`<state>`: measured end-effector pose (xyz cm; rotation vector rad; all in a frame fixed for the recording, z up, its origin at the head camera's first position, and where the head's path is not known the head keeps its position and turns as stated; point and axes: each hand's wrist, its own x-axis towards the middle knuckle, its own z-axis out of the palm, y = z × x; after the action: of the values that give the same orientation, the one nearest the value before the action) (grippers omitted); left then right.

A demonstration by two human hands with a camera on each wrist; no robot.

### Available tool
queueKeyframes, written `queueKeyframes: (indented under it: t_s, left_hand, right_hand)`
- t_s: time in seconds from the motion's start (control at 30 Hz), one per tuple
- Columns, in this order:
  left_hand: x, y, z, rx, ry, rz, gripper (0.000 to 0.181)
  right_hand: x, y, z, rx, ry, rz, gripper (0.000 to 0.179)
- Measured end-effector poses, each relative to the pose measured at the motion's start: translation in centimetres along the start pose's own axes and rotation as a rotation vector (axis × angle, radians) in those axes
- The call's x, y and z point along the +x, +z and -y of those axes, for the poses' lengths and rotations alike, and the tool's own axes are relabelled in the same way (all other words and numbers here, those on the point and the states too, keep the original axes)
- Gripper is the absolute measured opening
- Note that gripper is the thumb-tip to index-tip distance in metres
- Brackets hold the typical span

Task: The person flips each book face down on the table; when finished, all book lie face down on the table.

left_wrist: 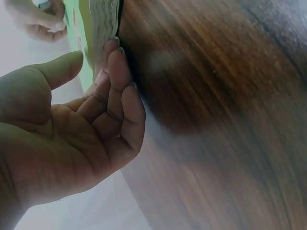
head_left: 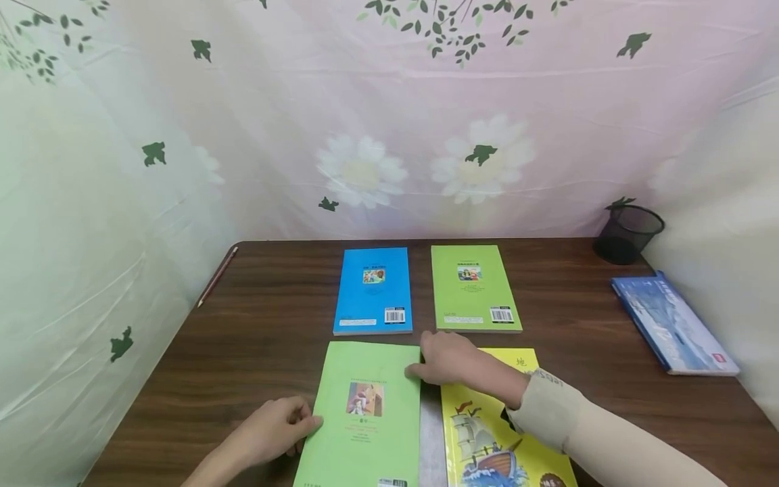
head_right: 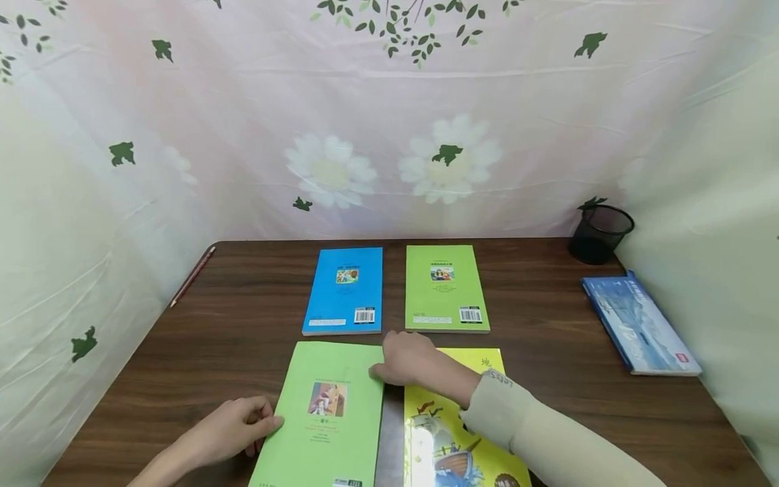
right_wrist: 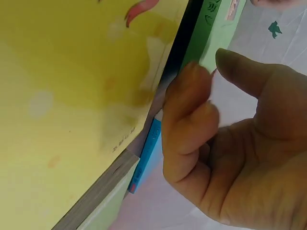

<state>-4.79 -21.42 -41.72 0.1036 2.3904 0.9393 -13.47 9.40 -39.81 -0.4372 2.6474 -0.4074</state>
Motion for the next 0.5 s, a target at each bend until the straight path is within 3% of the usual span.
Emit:
queueKeyframes:
  t_s: [0.23,0.5]
  left_hand:
    - [0.0,0.2,-0.1,0.005,-0.022,0.012,0.032]
    - [-0.4,0.6,0.0,0.0,-0.014,0.028,0.033]
  right_hand:
    - [-1.1,0.7,0.6,0.012,-0.023,0.087,0.051]
    - [-1.2,1.4,0.8,0.089,-0.073,0.099,0.05]
